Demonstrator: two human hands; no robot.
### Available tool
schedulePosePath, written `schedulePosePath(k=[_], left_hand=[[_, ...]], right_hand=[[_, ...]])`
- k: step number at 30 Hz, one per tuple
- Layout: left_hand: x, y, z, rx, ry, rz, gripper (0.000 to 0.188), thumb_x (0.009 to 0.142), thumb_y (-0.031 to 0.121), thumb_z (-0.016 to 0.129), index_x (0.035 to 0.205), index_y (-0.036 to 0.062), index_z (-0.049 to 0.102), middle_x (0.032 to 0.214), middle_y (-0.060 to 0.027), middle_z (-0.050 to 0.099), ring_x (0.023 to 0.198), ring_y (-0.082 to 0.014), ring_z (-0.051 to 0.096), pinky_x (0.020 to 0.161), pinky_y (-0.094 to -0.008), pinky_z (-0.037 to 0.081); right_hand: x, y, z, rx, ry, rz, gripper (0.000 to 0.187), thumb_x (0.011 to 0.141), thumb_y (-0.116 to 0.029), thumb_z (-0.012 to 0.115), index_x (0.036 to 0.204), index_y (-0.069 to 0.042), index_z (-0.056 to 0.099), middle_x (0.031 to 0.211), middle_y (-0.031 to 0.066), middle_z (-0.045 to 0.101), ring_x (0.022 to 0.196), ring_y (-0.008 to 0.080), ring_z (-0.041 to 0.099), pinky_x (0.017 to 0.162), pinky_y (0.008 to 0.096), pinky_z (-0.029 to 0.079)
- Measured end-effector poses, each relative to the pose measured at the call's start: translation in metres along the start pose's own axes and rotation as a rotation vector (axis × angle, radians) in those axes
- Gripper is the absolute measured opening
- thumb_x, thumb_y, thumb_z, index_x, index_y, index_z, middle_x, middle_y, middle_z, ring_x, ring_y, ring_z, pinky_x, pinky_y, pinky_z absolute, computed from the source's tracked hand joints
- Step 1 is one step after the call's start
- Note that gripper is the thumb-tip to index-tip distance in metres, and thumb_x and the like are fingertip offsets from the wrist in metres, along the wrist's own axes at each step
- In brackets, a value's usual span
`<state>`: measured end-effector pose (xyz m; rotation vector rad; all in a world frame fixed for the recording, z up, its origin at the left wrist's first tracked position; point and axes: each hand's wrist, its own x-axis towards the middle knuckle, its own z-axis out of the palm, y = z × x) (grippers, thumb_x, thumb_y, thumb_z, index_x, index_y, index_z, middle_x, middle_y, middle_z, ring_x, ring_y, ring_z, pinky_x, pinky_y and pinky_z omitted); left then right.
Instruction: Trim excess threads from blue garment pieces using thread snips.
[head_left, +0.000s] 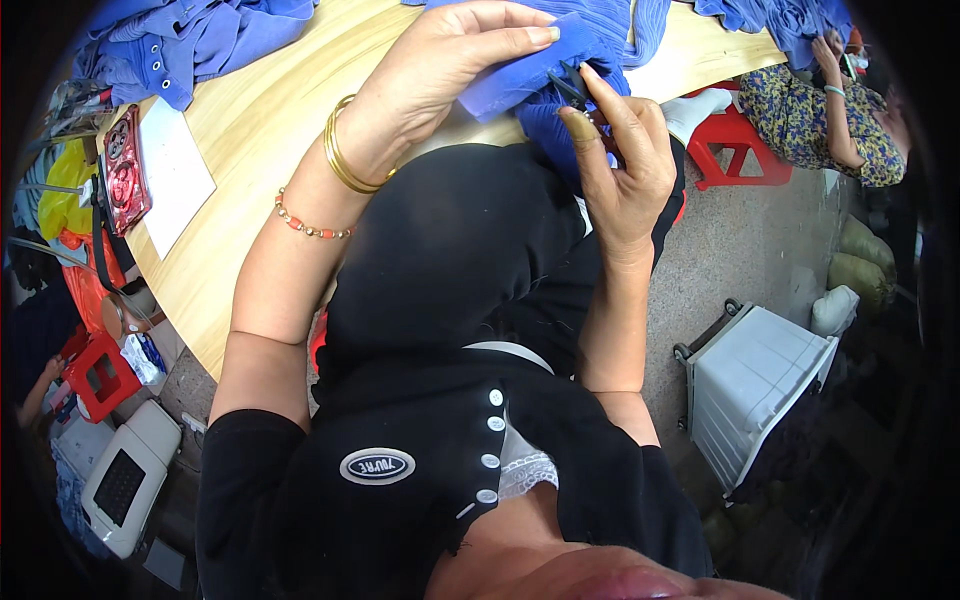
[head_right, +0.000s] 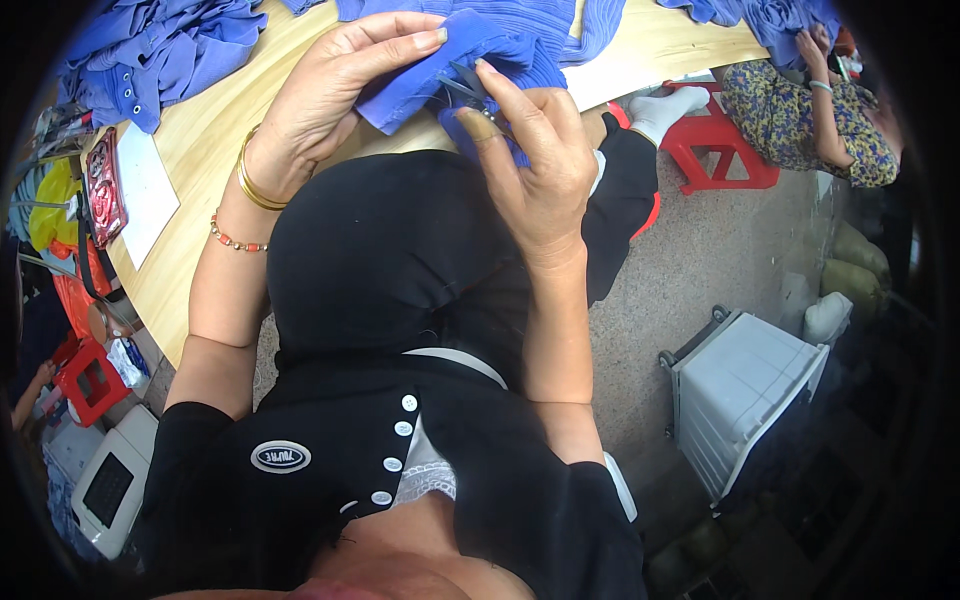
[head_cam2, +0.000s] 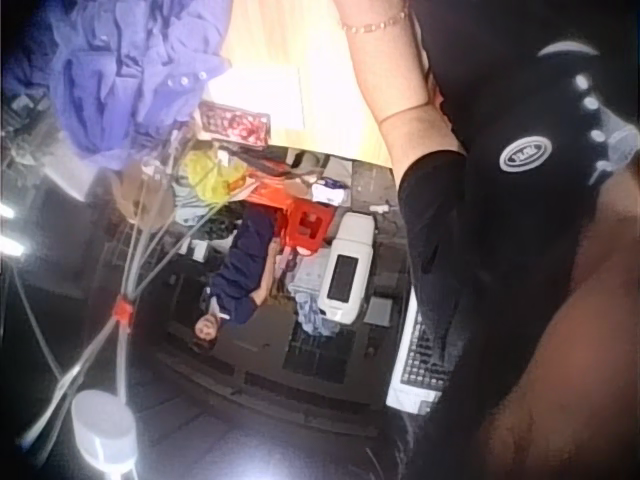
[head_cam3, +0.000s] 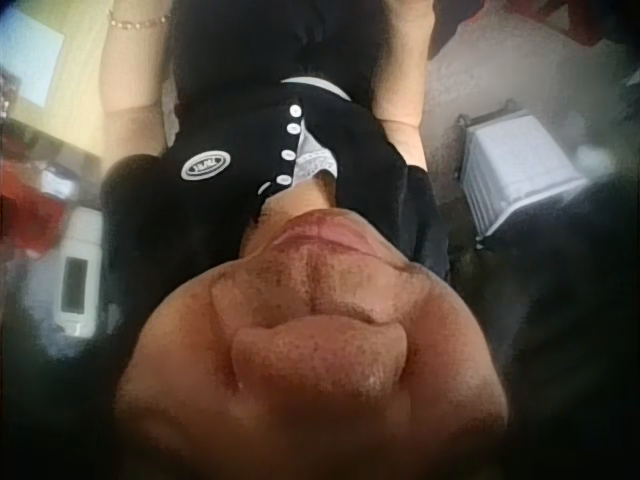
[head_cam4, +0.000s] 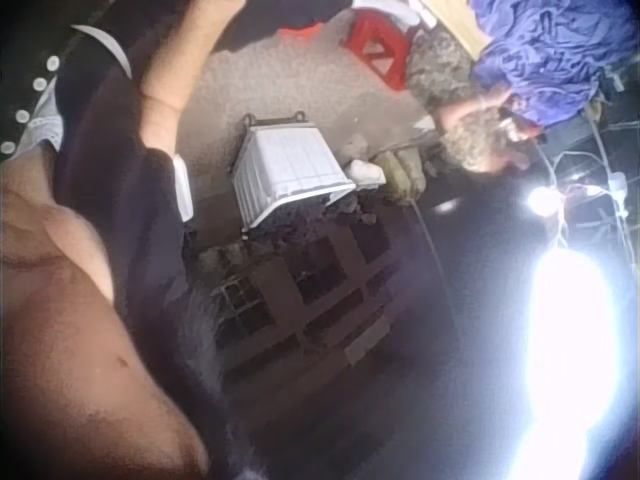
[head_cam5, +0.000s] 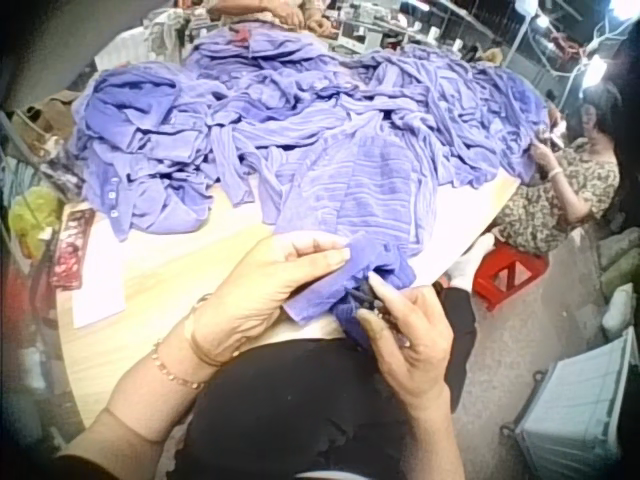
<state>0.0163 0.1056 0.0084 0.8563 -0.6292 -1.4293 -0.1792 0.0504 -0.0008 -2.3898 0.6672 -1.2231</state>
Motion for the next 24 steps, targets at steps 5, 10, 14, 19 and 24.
schedulePosePath(k=[5,10,14,19,24], left_hand=[[0.001,-0.004,0.0,0.03,0.011,0.025,0.021,0.098,0.014,0.065,0.112,-0.0012,0.068,0.099,-0.0028,0.07,0.088,-0.0071,0.064,0.08,-0.0212,0.051],[0.013,-0.011,-0.007,0.099,-0.336,0.568,0.022,0.097,0.012,0.065,0.115,-0.002,0.066,0.099,-0.0038,0.07,0.086,-0.0076,0.064,0.078,-0.0213,0.052],[0.002,-0.004,0.001,-0.088,0.03,0.022,0.021,0.097,0.011,0.066,0.114,-0.0021,0.066,0.099,-0.0042,0.07,0.085,-0.0082,0.065,0.077,-0.0215,0.052],[0.001,-0.004,0.002,-0.126,0.018,0.023,0.021,0.097,0.01,0.066,0.114,-0.002,0.065,0.1,-0.0044,0.07,0.086,-0.0086,0.065,0.077,-0.0219,0.053],[0.012,-0.014,-0.011,0.027,-0.144,0.319,0.022,0.096,0.01,0.066,0.115,-0.0023,0.064,0.101,-0.0043,0.069,0.088,-0.0084,0.065,0.079,-0.0218,0.052]], right_hand=[[-0.002,-0.003,-0.001,-0.061,0.003,0.007,0.042,0.077,-0.01,0.083,0.117,-0.009,0.073,0.078,0.0047,0.057,0.064,0.0139,0.058,0.056,0.0269,0.047],[-0.002,-0.004,0.0,-0.122,0.021,-0.008,0.042,0.077,-0.012,0.083,0.118,-0.011,0.073,0.078,0.0042,0.058,0.064,0.0141,0.059,0.056,0.027,0.048],[-0.002,-0.002,-0.001,-0.134,0.033,-0.008,0.042,0.077,-0.011,0.083,0.118,-0.011,0.073,0.078,0.0041,0.058,0.064,0.014,0.059,0.056,0.0269,0.048],[-0.003,-0.002,0.0,-0.169,0.037,-0.006,0.042,0.077,-0.012,0.083,0.118,-0.012,0.074,0.079,0.0041,0.058,0.064,0.0144,0.059,0.056,0.0275,0.048],[-0.003,-0.003,0.003,-0.194,0.057,-0.018,0.042,0.077,-0.011,0.082,0.117,-0.013,0.074,0.078,0.0037,0.059,0.063,0.0144,0.06,0.055,0.0276,0.048]])
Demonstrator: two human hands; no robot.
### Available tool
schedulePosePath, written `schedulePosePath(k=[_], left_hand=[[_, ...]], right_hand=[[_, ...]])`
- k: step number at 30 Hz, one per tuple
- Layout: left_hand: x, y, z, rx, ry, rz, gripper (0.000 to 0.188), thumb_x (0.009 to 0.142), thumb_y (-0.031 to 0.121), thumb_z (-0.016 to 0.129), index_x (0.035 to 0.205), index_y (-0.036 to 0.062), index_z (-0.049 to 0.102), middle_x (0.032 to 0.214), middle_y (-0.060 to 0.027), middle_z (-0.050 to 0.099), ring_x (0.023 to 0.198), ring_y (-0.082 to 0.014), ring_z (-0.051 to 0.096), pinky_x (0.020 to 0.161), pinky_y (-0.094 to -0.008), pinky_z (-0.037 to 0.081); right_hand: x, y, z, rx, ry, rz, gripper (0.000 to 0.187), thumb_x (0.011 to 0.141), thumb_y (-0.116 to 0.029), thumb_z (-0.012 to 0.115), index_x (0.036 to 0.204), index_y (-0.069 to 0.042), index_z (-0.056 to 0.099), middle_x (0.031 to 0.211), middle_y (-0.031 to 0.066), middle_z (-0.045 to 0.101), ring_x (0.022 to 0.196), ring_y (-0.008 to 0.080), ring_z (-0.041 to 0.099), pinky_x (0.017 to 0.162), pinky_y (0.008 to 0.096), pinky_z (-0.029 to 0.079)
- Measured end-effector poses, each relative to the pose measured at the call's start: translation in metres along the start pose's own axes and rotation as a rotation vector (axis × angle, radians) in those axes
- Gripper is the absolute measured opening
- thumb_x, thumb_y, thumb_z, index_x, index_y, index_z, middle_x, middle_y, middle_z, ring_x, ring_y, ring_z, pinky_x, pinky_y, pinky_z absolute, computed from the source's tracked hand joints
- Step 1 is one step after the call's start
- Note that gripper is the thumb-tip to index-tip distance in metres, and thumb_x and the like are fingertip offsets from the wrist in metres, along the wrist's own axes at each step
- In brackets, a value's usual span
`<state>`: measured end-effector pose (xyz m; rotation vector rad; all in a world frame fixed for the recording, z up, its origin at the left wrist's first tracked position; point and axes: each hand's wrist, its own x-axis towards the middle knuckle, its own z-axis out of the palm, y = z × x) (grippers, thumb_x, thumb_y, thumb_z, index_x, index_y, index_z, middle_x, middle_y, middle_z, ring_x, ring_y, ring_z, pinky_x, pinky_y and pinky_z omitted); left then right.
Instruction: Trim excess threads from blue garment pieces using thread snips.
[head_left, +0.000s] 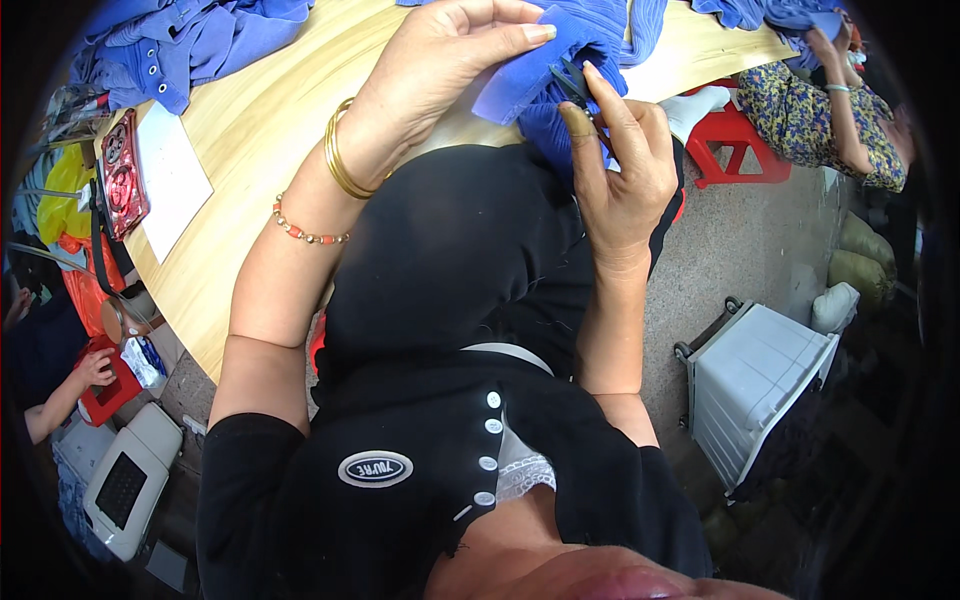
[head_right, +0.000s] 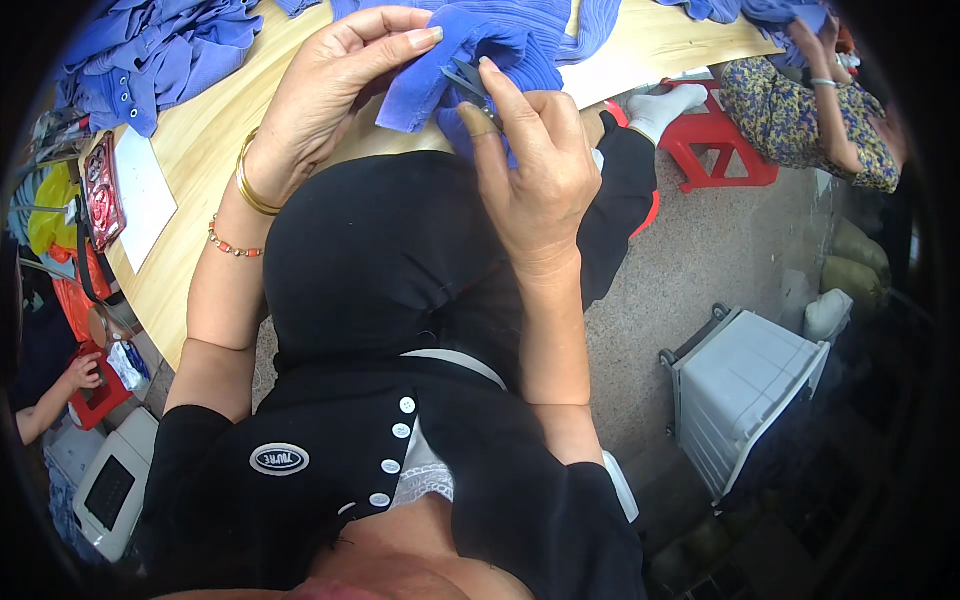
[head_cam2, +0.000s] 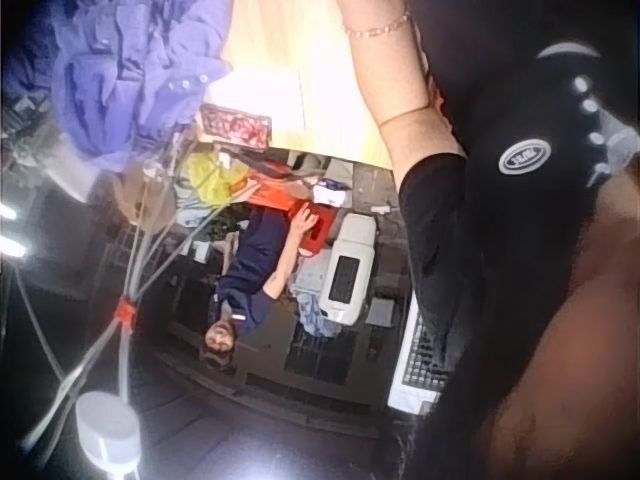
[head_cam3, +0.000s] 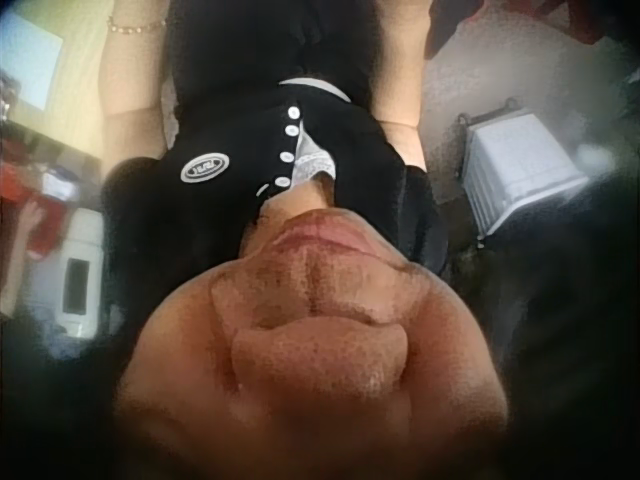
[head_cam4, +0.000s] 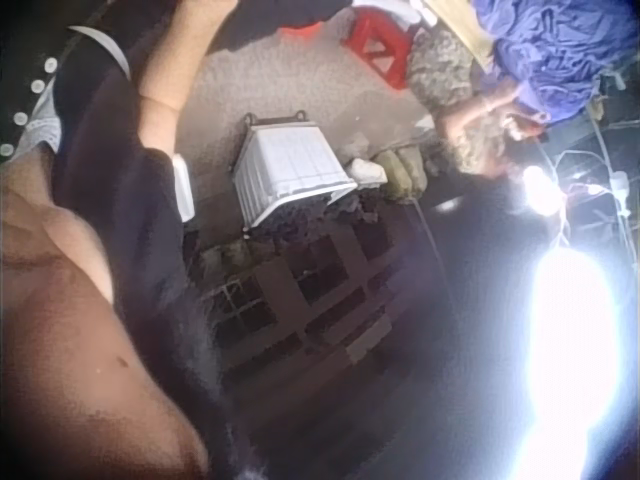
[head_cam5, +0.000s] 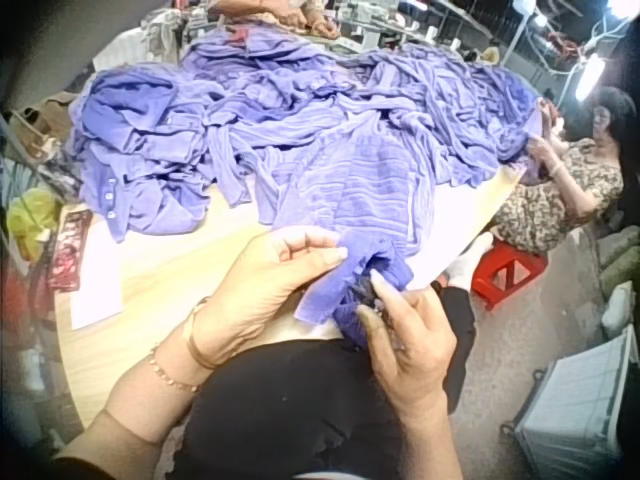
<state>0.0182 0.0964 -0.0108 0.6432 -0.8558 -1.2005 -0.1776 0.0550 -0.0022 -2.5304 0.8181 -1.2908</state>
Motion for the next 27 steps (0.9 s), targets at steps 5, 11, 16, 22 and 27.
schedulePosePath(k=[5,11,16,22,27], left_hand=[[-0.005,0.012,0.011,-0.025,0.206,-0.248,0.022,0.096,0.009,0.065,0.115,-0.0027,0.064,0.102,-0.0043,0.069,0.089,-0.0085,0.065,0.081,-0.0217,0.052],[-0.005,0.012,0.012,-0.026,0.227,-0.246,0.021,0.096,0.008,0.066,0.114,-0.0028,0.063,0.101,-0.0044,0.069,0.089,-0.0087,0.065,0.081,-0.0218,0.052],[-0.004,0.011,0.011,-0.056,0.228,-0.266,0.021,0.096,0.009,0.066,0.114,-0.0016,0.063,0.1,-0.0032,0.068,0.087,-0.0078,0.064,0.079,-0.021,0.052],[-0.004,0.012,0.008,-0.072,0.208,-0.296,0.017,0.097,0.011,0.066,0.112,0.0014,0.064,0.094,0.0002,0.067,0.079,-0.0048,0.061,0.073,-0.0191,0.05],[-0.005,0.012,0.011,-0.071,0.204,-0.278,0.017,0.097,0.011,0.066,0.111,0.0023,0.064,0.092,0.0013,0.066,0.077,-0.0042,0.059,0.071,-0.0186,0.049]], right_hand=[[0.001,-0.003,0.0,-0.043,0.012,-0.005,0.041,0.077,-0.011,0.082,0.117,-0.013,0.074,0.078,0.0033,0.059,0.062,0.014,0.059,0.055,0.0278,0.048],[0.002,-0.007,0.001,-0.065,-0.003,0.007,0.04,0.077,-0.011,0.082,0.116,-0.012,0.074,0.078,0.0039,0.059,0.061,0.0145,0.059,0.053,0.0277,0.047],[0.001,-0.004,0.005,-0.04,0.042,-0.029,0.041,0.077,-0.01,0.082,0.116,-0.011,0.074,0.077,0.0039,0.058,0.06,0.0144,0.058,0.053,0.0284,0.047],[-0.002,-0.003,0.006,-0.038,0.041,-0.035,0.043,0.075,-0.01,0.083,0.117,-0.011,0.073,0.077,0.0037,0.058,0.059,0.0145,0.058,0.053,0.0282,0.047],[-0.003,-0.004,0.005,-0.03,0.027,-0.035,0.043,0.075,-0.009,0.083,0.117,-0.011,0.073,0.078,0.0043,0.058,0.06,0.0148,0.058,0.053,0.0281,0.047]])
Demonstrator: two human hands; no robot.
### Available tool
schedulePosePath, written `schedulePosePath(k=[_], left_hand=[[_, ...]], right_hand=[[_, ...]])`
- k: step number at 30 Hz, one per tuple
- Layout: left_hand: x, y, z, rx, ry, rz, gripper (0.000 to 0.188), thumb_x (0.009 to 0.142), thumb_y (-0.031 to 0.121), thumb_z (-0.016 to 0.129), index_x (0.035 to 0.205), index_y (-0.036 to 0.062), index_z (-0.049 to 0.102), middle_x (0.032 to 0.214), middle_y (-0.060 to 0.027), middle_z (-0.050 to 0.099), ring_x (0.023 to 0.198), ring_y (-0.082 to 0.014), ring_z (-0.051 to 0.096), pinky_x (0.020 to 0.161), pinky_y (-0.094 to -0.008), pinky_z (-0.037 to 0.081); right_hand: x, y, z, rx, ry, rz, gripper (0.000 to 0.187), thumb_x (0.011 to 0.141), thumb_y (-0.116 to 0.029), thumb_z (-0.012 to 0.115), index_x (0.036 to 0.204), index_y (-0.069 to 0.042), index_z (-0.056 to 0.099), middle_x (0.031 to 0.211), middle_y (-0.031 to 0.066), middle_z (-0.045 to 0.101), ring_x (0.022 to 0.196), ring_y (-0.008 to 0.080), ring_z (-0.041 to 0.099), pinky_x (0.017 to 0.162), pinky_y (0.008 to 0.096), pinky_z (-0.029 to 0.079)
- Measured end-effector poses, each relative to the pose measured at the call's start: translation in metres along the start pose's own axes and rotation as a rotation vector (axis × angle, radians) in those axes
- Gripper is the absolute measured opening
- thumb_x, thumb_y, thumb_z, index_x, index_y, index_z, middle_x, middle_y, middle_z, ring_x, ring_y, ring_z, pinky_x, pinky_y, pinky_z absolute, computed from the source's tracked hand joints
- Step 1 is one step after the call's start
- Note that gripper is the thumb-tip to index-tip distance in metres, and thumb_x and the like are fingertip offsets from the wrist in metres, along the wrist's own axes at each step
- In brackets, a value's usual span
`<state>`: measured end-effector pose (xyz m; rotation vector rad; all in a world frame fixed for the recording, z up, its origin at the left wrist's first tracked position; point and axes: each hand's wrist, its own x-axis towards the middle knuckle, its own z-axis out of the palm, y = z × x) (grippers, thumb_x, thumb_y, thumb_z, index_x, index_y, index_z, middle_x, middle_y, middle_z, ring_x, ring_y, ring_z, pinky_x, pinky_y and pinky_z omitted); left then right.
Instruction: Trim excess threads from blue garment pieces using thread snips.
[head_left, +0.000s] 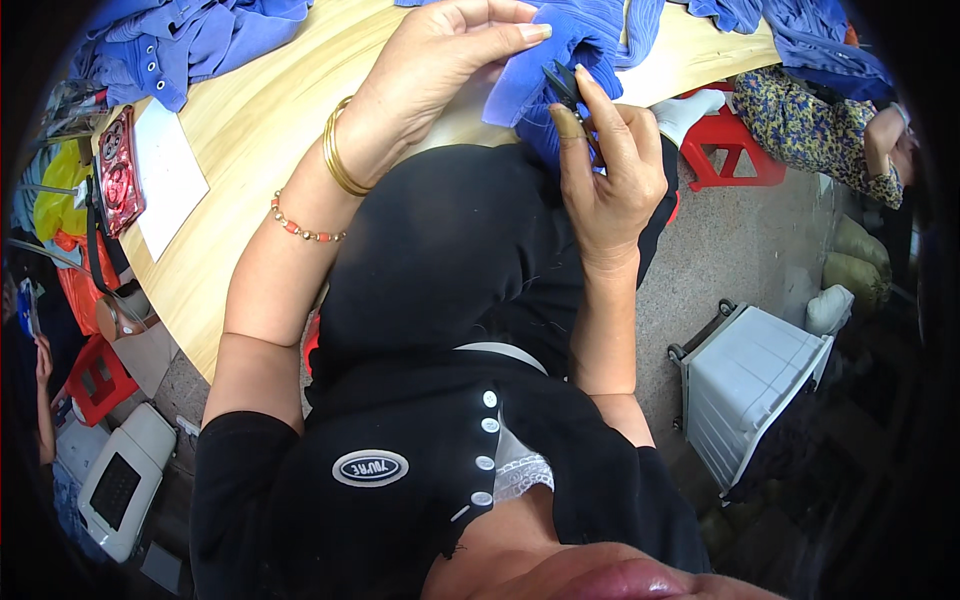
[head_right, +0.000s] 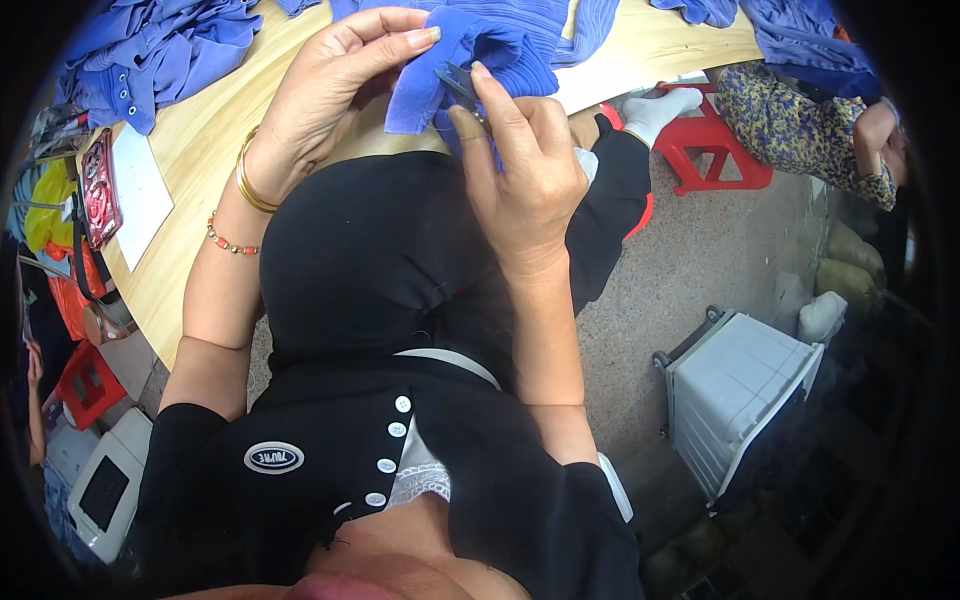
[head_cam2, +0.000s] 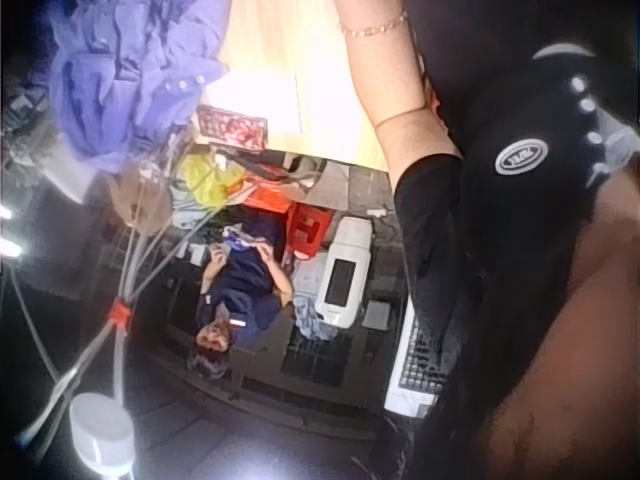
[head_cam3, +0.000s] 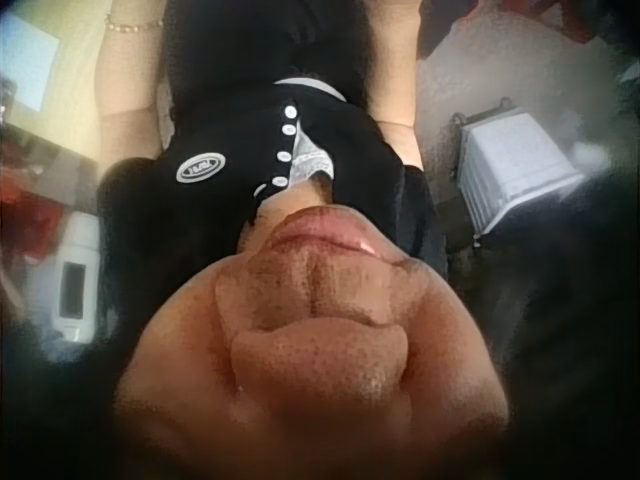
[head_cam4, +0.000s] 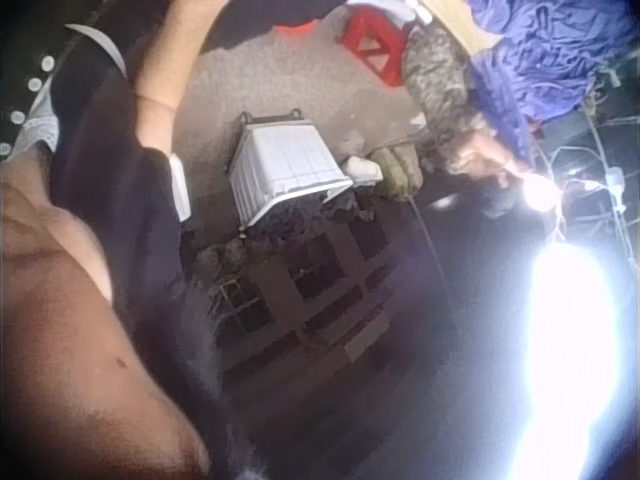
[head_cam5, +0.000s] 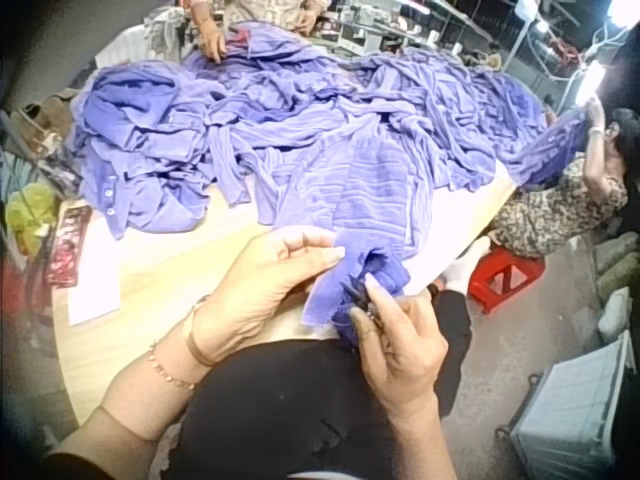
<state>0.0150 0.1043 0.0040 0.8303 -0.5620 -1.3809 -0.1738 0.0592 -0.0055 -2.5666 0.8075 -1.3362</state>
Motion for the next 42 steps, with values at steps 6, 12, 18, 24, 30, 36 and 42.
schedulePosePath(k=[6,12,18,24,30,36,42], left_hand=[[0.0,0.0,0.0,0.021,0.022,-0.001,0.018,0.097,0.012,0.066,0.112,0.0023,0.063,0.091,0.0018,0.066,0.076,-0.0039,0.058,0.069,-0.0182,0.048],[0.001,-0.001,0.0,0.009,0.012,0.009,0.019,0.096,0.012,0.066,0.112,0.0018,0.063,0.092,0.0012,0.066,0.076,-0.0044,0.058,0.07,-0.0186,0.048],[0.0,-0.002,0.001,0.002,0.013,-0.005,0.02,0.096,0.011,0.066,0.113,0.001,0.063,0.093,0.0,0.066,0.078,-0.0052,0.06,0.071,-0.0194,0.049],[0.0,-0.002,0.003,-0.008,0.0,-0.009,0.019,0.097,0.011,0.066,0.113,0.0012,0.063,0.093,0.0001,0.066,0.078,-0.0052,0.06,0.071,-0.0191,0.049],[0.003,-0.003,-0.005,-0.019,-0.028,-0.032,0.017,0.097,0.011,0.065,0.112,0.003,0.065,0.094,0.001,0.067,0.079,-0.0043,0.061,0.071,-0.0176,0.05],[0.004,0.001,-0.009,-0.104,-0.014,-0.049,0.015,0.098,0.01,0.064,0.11,0.0019,0.065,0.102,-0.0028,0.069,0.092,-0.009,0.068,0.084,-0.0214,0.056],[0.012,-0.004,-0.017,-0.312,-0.091,-0.038,0.014,0.097,0.003,0.062,0.11,-0.0013,0.063,0.105,-0.0079,0.069,0.096,-0.0145,0.069,0.088,-0.0255,0.057]], right_hand=[[0.001,0.0,0.001,0.004,-0.004,0.02,0.042,0.076,-0.008,0.082,0.117,-0.009,0.073,0.078,0.0052,0.058,0.061,0.0155,0.059,0.054,0.0284,0.048],[0.003,-0.001,-0.001,0.06,-0.008,0.046,0.038,0.078,-0.007,0.082,0.115,-0.007,0.074,0.076,0.0061,0.058,0.061,0.0154,0.059,0.054,0.0279,0.047],[0.001,0.002,0.0,0.07,0.007,0.038,0.037,0.078,-0.006,0.081,0.115,-0.007,0.074,0.076,0.0061,0.058,0.061,0.0151,0.058,0.054,0.0275,0.046],[0.0,0.003,0.0,0.069,0.018,0.025,0.036,0.078,-0.005,0.081,0.114,-0.007,0.074,0.076,0.0063,0.058,0.06,0.015,0.057,0.053,0.0272,0.046],[0.002,0.001,-0.001,0.353,-0.016,0.244,0.03,0.083,-0.004,0.079,0.112,-0.004,0.074,0.078,0.0021,0.059,0.067,0.0072,0.055,0.06,0.021,0.043],[-0.007,-0.001,0.001,0.885,-0.087,0.641,0.031,0.09,-0.007,0.076,0.119,0.0,0.069,0.089,-0.0063,0.056,0.076,0.0022,0.051,0.065,0.0167,0.04],[-0.017,0.009,0.003,0.463,-0.154,0.236,0.037,0.079,-0.006,0.081,0.115,-0.005,0.074,0.081,0.0014,0.057,0.071,0.0093,0.052,0.061,0.0208,0.038]])
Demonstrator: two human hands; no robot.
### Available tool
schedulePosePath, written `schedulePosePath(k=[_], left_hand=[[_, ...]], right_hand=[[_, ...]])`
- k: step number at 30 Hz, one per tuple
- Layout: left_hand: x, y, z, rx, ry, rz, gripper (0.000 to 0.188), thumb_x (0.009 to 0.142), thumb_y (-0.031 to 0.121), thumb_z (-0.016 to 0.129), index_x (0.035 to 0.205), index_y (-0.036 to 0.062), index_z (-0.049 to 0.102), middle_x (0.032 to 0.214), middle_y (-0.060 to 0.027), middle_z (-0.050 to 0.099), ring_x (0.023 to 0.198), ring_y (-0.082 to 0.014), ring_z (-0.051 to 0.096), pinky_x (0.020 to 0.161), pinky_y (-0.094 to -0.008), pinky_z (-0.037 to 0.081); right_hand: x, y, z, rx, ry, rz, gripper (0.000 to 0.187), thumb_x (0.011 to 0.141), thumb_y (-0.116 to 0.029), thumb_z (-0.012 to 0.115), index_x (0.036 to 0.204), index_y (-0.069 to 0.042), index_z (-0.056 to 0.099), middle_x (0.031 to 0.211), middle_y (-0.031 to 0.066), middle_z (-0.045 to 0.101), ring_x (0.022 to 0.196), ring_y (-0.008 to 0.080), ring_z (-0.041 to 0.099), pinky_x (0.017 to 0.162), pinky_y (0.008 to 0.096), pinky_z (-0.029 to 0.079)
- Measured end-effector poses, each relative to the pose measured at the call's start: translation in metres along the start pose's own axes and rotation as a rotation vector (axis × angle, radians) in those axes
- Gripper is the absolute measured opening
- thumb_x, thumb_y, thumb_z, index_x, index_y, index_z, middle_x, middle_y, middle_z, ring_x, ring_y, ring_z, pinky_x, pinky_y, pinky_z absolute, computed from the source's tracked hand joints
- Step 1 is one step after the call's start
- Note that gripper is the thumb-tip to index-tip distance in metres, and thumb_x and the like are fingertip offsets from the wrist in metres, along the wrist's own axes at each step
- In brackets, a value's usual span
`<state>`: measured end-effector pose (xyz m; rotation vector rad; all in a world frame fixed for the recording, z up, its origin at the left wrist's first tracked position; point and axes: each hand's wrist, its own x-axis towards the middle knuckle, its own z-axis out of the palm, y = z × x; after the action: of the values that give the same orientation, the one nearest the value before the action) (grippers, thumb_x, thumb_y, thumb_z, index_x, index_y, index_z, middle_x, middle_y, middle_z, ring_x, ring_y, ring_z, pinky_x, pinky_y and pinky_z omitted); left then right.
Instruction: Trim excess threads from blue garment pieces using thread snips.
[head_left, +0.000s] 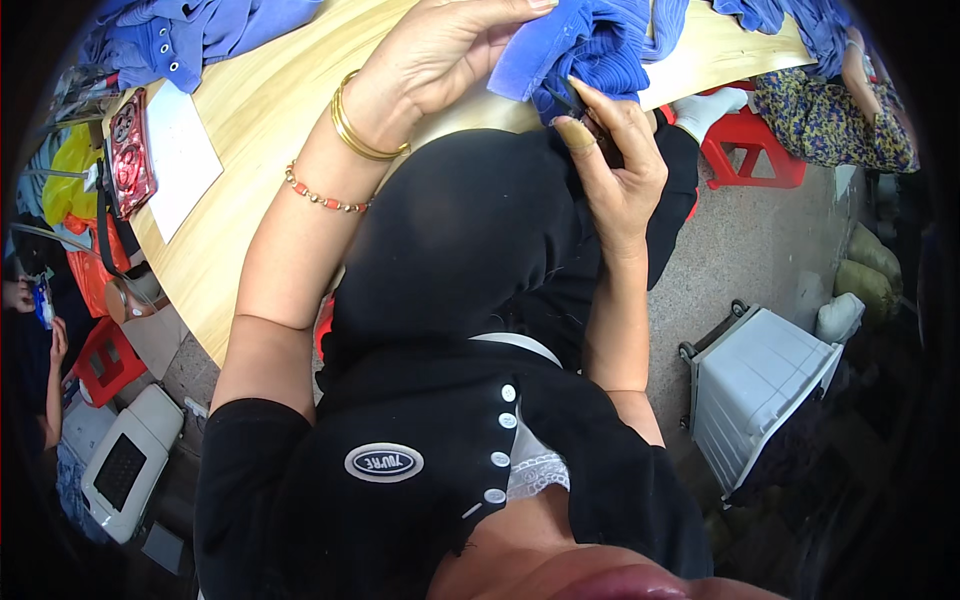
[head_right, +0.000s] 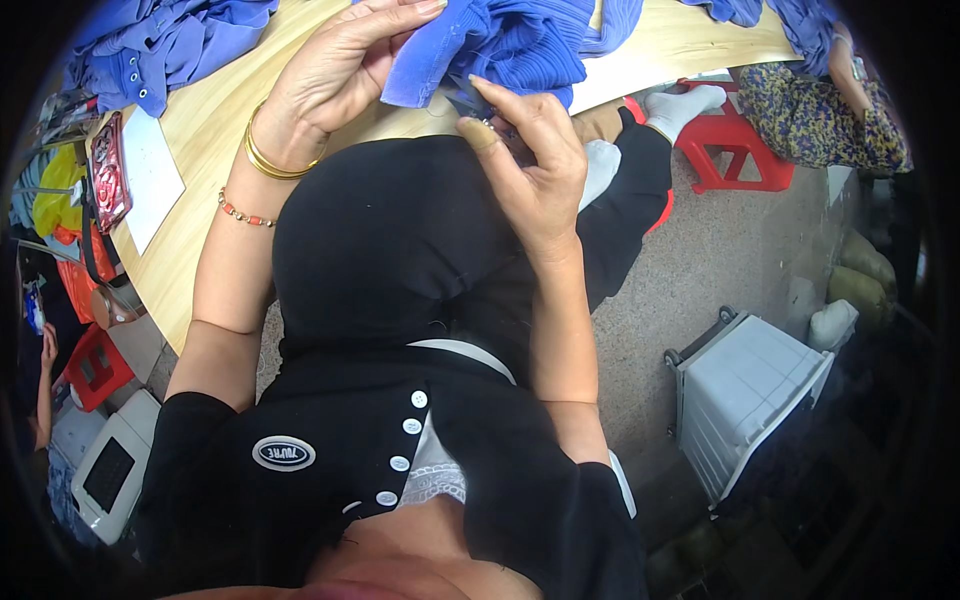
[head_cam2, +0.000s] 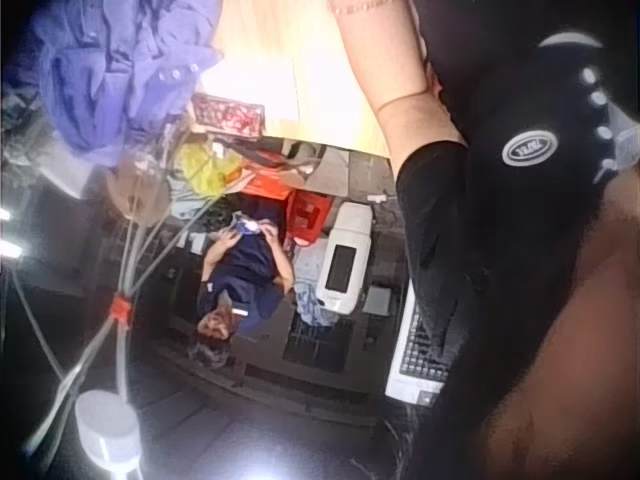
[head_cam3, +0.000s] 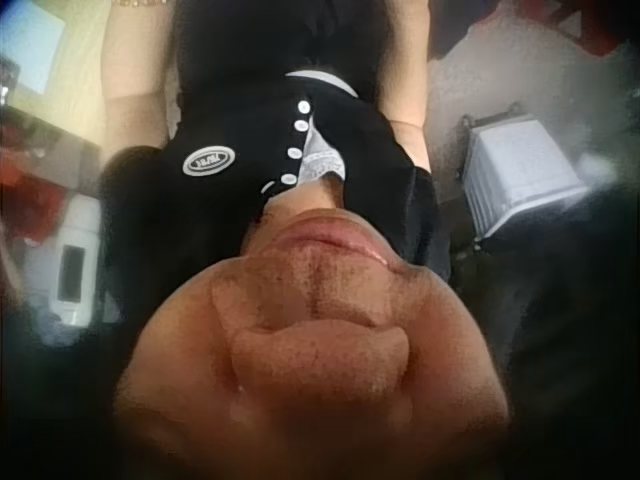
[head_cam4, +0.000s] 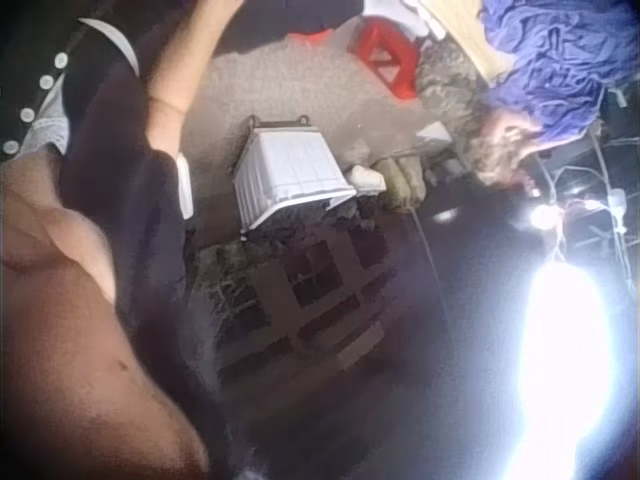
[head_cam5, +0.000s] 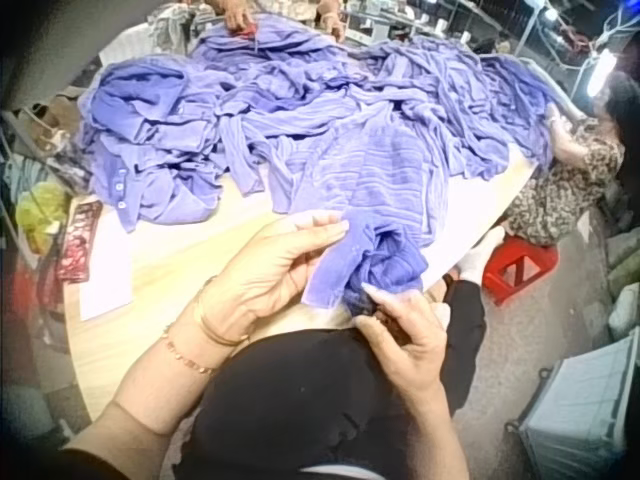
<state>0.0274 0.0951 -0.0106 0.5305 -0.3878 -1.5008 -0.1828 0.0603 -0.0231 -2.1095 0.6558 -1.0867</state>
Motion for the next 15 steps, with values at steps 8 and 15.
schedulePosePath(k=[8,15], left_hand=[[0.005,-0.004,-0.01,-0.13,0.005,-0.029,0.013,0.097,0.0,0.061,0.11,-0.0025,0.063,0.105,-0.01,0.069,0.098,-0.0174,0.069,0.089,-0.0276,0.058],[0.009,-0.006,-0.015,-0.286,-0.091,-0.094,0.015,0.098,0.002,0.061,0.112,-0.0024,0.064,0.104,-0.0094,0.069,0.096,-0.0174,0.07,0.085,-0.0275,0.059]], right_hand=[[0.003,-0.004,0.008,0.071,0.036,-0.038,0.039,0.077,-0.006,0.082,0.115,-0.007,0.075,0.08,0.0003,0.057,0.073,0.0099,0.053,0.062,0.0219,0.04],[0.006,-0.007,0.017,0.087,0.048,-0.008,0.039,0.077,-0.006,0.083,0.115,-0.009,0.075,0.079,-0.0002,0.056,0.07,0.0076,0.051,0.058,0.0206,0.038]])
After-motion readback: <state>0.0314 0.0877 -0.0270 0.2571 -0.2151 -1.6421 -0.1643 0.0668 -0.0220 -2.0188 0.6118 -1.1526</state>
